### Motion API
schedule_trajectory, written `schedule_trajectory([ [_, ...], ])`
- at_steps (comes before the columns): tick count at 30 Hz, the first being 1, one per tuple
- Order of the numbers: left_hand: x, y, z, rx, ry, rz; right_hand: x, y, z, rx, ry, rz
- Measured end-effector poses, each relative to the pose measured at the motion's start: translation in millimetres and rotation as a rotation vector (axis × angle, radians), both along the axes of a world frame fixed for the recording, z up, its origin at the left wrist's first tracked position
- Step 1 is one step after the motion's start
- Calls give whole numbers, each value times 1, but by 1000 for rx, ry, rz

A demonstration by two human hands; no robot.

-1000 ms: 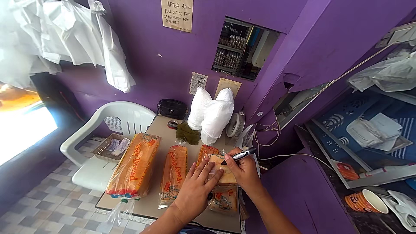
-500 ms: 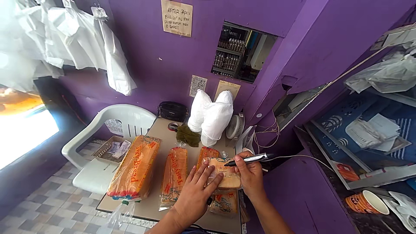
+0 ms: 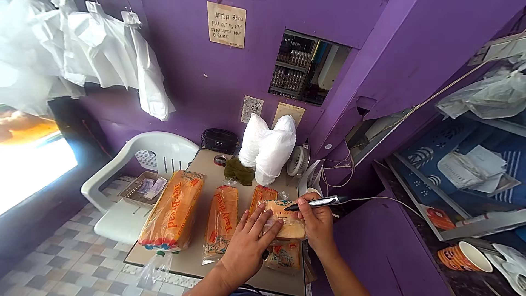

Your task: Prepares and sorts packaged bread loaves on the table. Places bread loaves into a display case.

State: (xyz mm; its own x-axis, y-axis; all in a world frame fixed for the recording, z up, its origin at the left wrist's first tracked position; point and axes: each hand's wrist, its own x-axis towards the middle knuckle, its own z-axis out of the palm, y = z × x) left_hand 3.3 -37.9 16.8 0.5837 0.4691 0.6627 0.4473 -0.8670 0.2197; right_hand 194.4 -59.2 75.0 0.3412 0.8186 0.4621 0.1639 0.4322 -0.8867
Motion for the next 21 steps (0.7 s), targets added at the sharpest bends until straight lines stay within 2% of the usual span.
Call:
schedule_trajectory([
  [5, 0, 3, -2, -7, -24, 17, -4, 2, -1, 9, 41, -13],
  [7, -3, 5, 0, -110, -60, 48, -9, 8, -1, 42, 58, -22],
  [9, -9, 5, 12, -385, -32, 86, -15, 14, -3, 85, 73, -61],
  [11, -18, 12, 31, -756, 28, 62, -21, 15, -2, 65, 167, -119],
  [13, -24, 20, 34, -941, -61, 1, -30, 15, 9, -108, 489, -165],
  [15, -26, 24, 34, -973, -185, -39, -35, 22, 29, -316, 859, -236],
  [16, -26, 25, 36, -971, -222, -51, -34, 26, 35, -345, 962, -244],
  [18, -29, 28, 44, -935, -269, -66, -35, 33, 45, -300, 1051, -216],
  [21, -36, 31, 46, -781, -342, -100, -40, 40, 48, -175, 1068, -107],
])
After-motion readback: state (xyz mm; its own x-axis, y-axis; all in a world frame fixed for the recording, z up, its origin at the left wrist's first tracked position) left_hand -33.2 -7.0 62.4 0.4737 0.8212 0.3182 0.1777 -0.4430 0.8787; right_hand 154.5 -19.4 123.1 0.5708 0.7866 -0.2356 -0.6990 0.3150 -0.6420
